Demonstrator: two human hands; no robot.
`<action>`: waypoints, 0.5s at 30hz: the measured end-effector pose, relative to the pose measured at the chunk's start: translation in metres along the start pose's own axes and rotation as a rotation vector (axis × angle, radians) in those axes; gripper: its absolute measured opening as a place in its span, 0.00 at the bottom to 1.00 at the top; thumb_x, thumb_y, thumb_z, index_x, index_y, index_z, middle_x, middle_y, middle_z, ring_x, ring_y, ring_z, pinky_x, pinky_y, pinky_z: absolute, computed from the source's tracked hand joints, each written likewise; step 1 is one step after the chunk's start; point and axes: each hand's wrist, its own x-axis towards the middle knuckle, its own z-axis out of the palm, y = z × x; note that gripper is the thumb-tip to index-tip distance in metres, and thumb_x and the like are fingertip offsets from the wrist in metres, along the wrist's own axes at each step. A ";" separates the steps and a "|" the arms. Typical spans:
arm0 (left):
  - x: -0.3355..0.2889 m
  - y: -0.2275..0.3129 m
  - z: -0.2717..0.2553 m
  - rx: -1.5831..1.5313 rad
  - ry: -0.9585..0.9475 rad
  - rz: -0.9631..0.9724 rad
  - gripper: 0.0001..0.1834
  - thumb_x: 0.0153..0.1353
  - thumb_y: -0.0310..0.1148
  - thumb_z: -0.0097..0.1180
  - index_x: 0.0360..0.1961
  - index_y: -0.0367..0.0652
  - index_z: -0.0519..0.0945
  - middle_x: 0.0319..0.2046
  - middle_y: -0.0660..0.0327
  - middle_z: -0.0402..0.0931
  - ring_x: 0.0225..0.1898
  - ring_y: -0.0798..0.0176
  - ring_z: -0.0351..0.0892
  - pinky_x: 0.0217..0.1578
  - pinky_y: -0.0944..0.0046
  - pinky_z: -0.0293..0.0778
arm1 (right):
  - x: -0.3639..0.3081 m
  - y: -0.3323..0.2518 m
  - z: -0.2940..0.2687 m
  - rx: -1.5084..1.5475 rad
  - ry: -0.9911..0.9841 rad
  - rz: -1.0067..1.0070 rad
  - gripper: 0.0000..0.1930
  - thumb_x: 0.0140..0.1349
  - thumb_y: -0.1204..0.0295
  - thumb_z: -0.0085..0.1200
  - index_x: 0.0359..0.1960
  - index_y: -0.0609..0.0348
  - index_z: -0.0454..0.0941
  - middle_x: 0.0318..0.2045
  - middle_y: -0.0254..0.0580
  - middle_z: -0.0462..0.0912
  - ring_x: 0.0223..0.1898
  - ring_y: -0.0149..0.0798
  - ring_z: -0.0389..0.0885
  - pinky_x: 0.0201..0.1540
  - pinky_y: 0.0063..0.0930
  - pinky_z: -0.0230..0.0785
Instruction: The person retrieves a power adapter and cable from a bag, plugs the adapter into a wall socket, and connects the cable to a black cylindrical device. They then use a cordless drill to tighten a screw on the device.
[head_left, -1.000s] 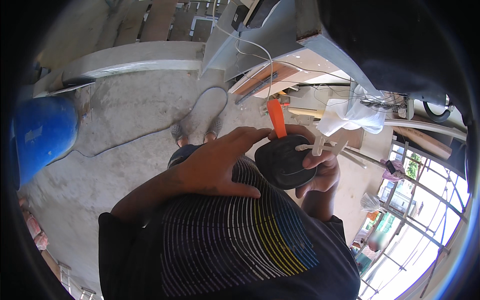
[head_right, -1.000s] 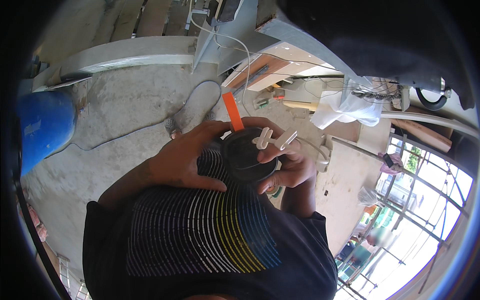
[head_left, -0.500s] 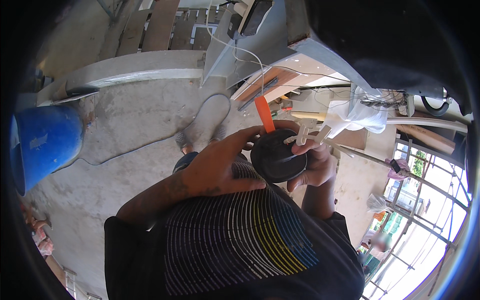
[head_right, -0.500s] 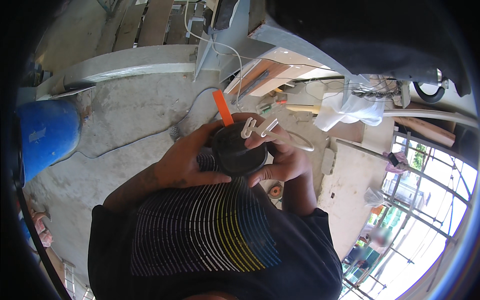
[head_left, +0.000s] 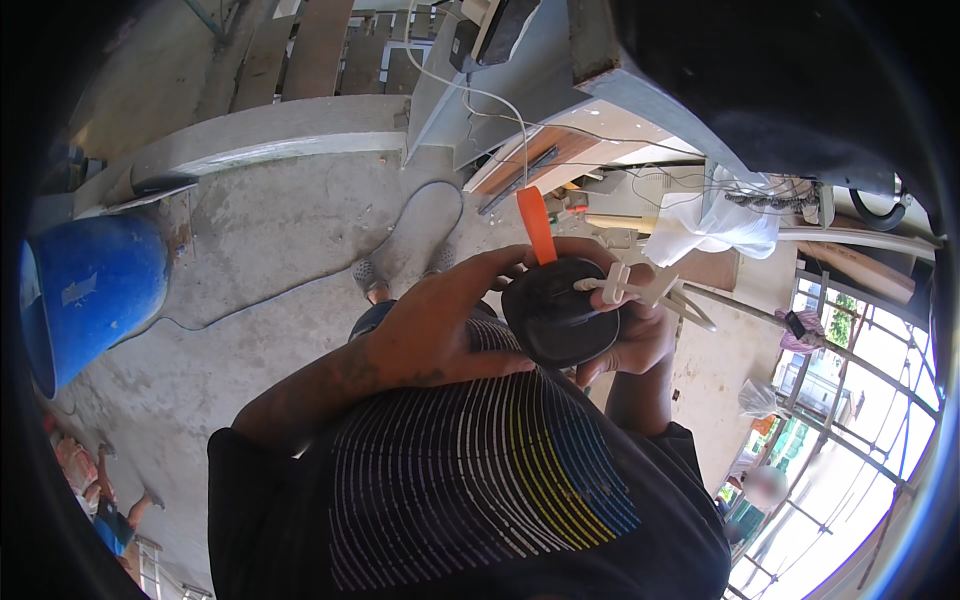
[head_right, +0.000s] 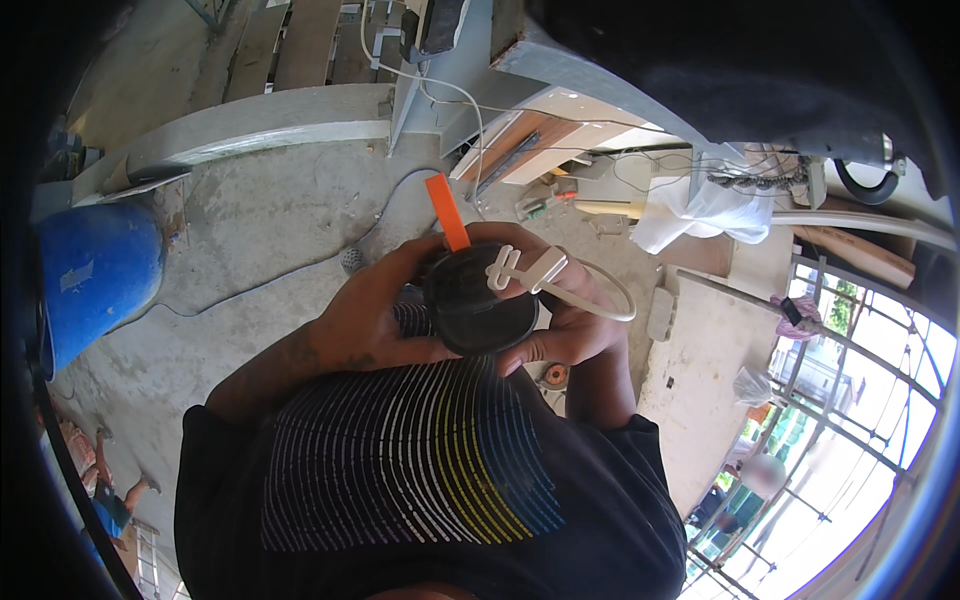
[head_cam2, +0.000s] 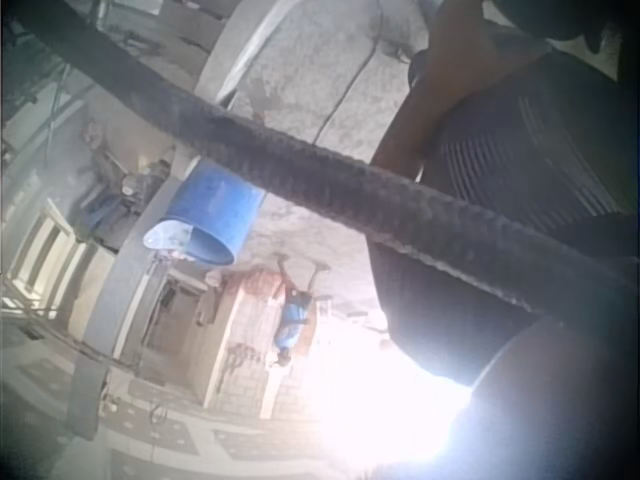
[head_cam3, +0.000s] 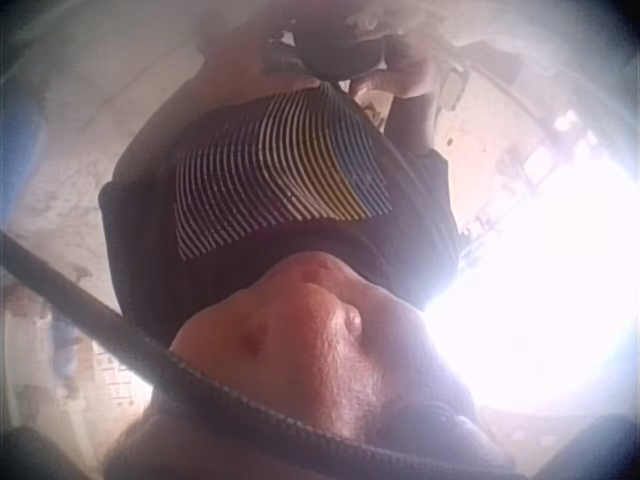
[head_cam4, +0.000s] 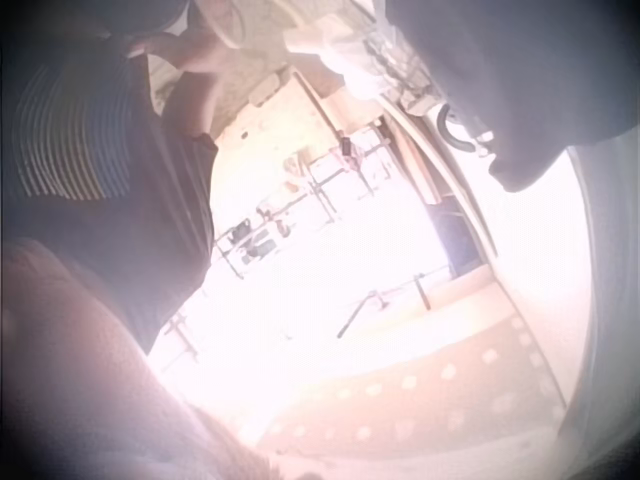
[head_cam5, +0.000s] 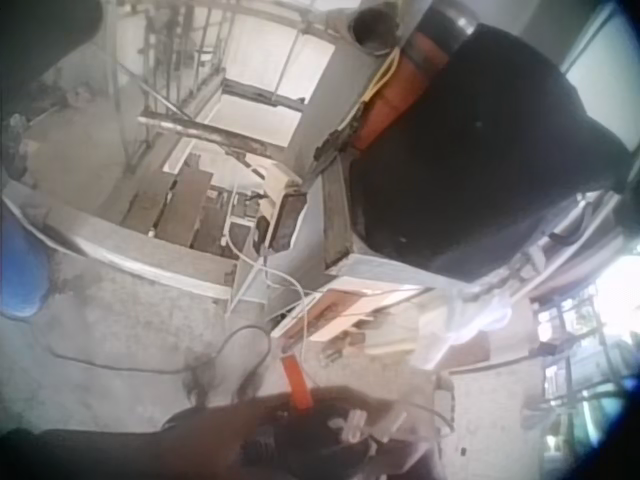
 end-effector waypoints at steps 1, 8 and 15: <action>0.001 0.000 0.000 -0.017 0.003 -0.002 0.59 0.57 0.52 0.79 0.81 0.42 0.58 0.71 0.42 0.72 0.67 0.41 0.79 0.68 0.43 0.76 | 0.001 -0.001 0.001 0.005 0.008 0.002 0.45 0.51 0.66 0.85 0.70 0.56 0.72 0.74 0.77 0.65 0.69 0.66 0.77 0.66 0.56 0.75; 0.009 -0.006 0.006 -0.165 0.095 -0.028 0.59 0.60 0.48 0.78 0.83 0.41 0.54 0.71 0.40 0.71 0.65 0.42 0.81 0.65 0.46 0.78 | 0.005 0.006 -0.003 0.052 0.151 0.158 0.50 0.54 0.66 0.84 0.74 0.56 0.62 0.68 0.49 0.73 0.70 0.45 0.73 0.72 0.43 0.65; 0.021 -0.017 0.007 -0.241 0.204 -0.027 0.57 0.64 0.43 0.74 0.83 0.35 0.50 0.65 0.40 0.77 0.57 0.49 0.87 0.58 0.52 0.81 | 0.035 0.001 -0.001 0.091 0.251 0.253 0.43 0.66 0.70 0.70 0.78 0.56 0.57 0.67 0.45 0.73 0.69 0.42 0.73 0.72 0.38 0.64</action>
